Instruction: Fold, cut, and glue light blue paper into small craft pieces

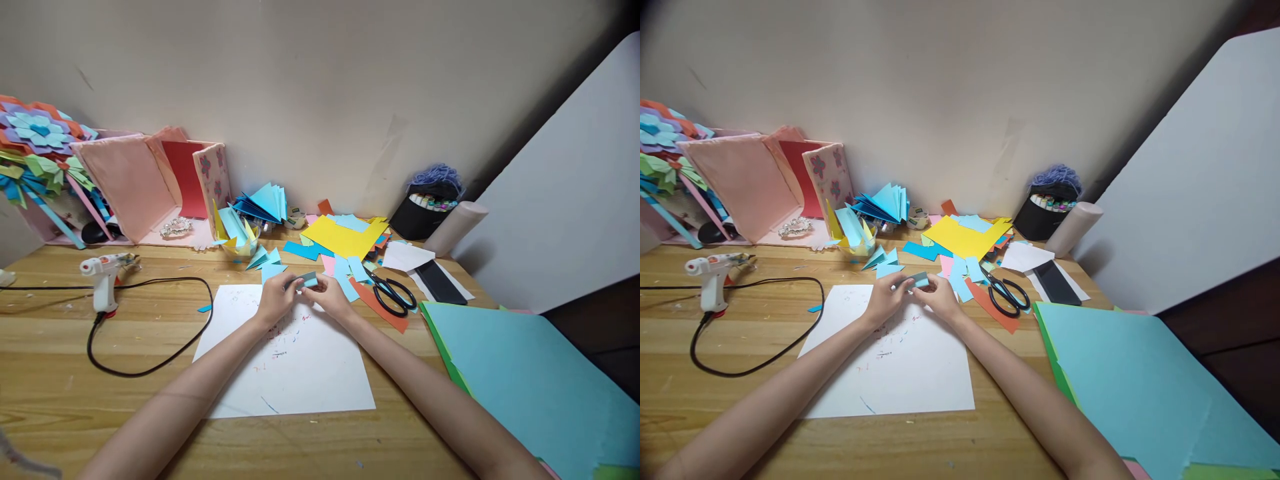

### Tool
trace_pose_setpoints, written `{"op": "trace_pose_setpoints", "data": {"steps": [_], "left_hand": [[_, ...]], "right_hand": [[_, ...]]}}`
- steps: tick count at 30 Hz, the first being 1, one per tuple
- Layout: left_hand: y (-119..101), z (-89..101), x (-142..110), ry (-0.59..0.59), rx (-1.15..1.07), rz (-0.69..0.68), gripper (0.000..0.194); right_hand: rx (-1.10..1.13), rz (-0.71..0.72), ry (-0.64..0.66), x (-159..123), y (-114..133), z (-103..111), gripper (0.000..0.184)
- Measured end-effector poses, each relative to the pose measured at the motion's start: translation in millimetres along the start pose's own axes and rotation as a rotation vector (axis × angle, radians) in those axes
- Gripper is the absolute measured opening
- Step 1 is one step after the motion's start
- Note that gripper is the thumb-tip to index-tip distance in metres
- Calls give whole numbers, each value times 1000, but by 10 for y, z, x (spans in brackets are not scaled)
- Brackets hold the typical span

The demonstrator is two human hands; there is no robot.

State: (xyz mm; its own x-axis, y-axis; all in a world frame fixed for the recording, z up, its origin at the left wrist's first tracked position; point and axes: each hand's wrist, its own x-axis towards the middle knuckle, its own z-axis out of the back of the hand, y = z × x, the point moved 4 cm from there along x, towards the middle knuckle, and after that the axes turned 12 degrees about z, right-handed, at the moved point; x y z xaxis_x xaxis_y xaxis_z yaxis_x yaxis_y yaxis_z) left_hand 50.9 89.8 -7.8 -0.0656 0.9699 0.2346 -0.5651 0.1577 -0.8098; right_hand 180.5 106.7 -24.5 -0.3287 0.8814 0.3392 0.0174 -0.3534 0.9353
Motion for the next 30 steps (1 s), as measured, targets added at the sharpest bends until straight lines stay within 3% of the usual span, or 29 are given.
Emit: {"op": "trace_pose_setpoints", "data": {"steps": [10, 22, 27, 30], "left_hand": [[56, -33, 58, 17, -140, 93, 26], [95, -34, 72, 40, -223, 184, 24], [94, -7, 56, 86, -117, 149, 27], [132, -15, 74, 115, -176, 200, 25]], "right_hand": [[105, -87, -63, 24, -116, 35, 16], [282, -134, -61, 36, -137, 34, 31], [177, -72, -1, 47, -104, 52, 26], [101, -54, -29, 47, -105, 68, 28]]}}
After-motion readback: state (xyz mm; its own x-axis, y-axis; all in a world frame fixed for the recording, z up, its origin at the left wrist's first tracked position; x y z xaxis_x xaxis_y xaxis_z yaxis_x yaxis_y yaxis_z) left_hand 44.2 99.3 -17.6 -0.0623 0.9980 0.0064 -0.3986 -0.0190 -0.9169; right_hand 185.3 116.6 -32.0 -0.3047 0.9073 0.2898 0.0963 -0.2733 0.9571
